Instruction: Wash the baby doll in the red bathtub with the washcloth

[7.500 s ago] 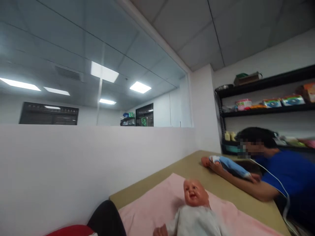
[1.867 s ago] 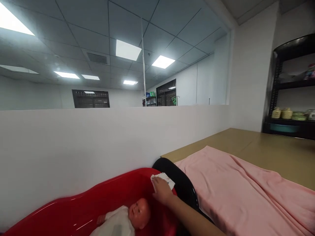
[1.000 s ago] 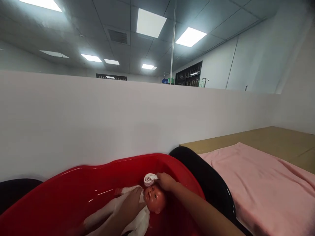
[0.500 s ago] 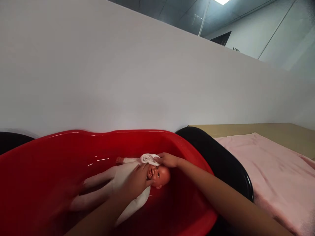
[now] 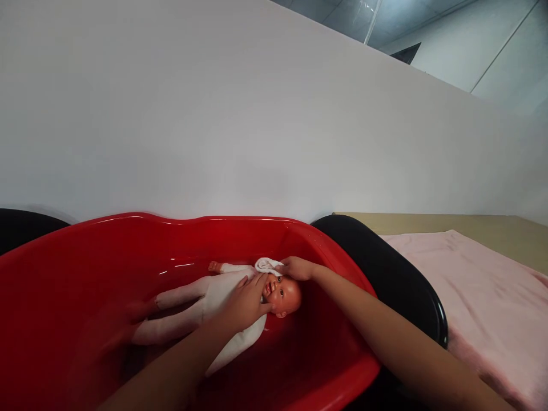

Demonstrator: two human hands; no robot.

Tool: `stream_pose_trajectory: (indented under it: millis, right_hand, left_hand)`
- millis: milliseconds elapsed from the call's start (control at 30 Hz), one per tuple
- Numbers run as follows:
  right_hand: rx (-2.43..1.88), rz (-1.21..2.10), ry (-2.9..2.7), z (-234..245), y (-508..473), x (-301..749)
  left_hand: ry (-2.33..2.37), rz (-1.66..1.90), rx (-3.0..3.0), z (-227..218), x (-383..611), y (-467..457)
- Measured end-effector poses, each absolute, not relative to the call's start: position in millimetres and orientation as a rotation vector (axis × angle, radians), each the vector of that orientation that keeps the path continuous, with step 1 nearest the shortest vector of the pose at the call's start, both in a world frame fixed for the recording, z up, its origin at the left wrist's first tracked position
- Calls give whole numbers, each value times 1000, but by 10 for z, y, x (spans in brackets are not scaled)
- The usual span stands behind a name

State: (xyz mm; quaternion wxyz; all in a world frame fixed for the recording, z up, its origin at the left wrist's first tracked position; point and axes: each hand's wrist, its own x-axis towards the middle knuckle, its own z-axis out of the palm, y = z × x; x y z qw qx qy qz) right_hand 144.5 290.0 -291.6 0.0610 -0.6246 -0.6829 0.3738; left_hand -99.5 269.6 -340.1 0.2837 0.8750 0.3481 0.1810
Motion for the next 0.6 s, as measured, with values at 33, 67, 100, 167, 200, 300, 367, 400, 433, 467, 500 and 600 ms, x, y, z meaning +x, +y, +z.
stream_pose_trajectory:
  millis: [33,67,100,167,200,300,367,400,433,467,500,600]
  right_hand:
    - [-1919,1108,-2071,-2896,2892,1449]
    - [-1925,1101,-2080,-2870,2881,1446]
    - [-1892,1117,-2092,-2840,2869,1434]
    - [-1806,1160,-2117,-2771,2840,1386]
    - [-1823,1151,-2127,-2735,2826,1356]
    - [-2123,1054,-2117,-2645,2803,1289]
    - [-2327,1077,-2073,-2599,2810,1287]
    - [-2374,1134,-2053,-2576,2819,1300]
    - [-2409,1191,-2039,-2552,2831,1319]
    - [-2427,1240,-2032,-2527,2843,1344]
    - [-2428,1276,-2033,-2502,2853,1373]
    - [-2375,1330,-2053,-2449,2856,1464]
  left_hand:
    - [931,486,2331,-3401,-993,2695]
    - [934,491,2323,-3398,-991,2692]
    - [946,493,2320,-3392,-990,2687]
    - [964,494,2324,-3374,-987,2673]
    - [967,490,2325,-3368,-985,2667]
    - [972,421,2344,-3372,-974,2661]
    - [973,319,2389,-3391,-965,2662]
    - [974,264,2418,-3401,-962,2663]
    - [972,219,2442,-3410,-959,2664]
    - [970,193,2456,-3419,-956,2665]
    - [970,186,2460,-3429,-954,2667]
    - [976,250,2427,-3465,-944,2682]
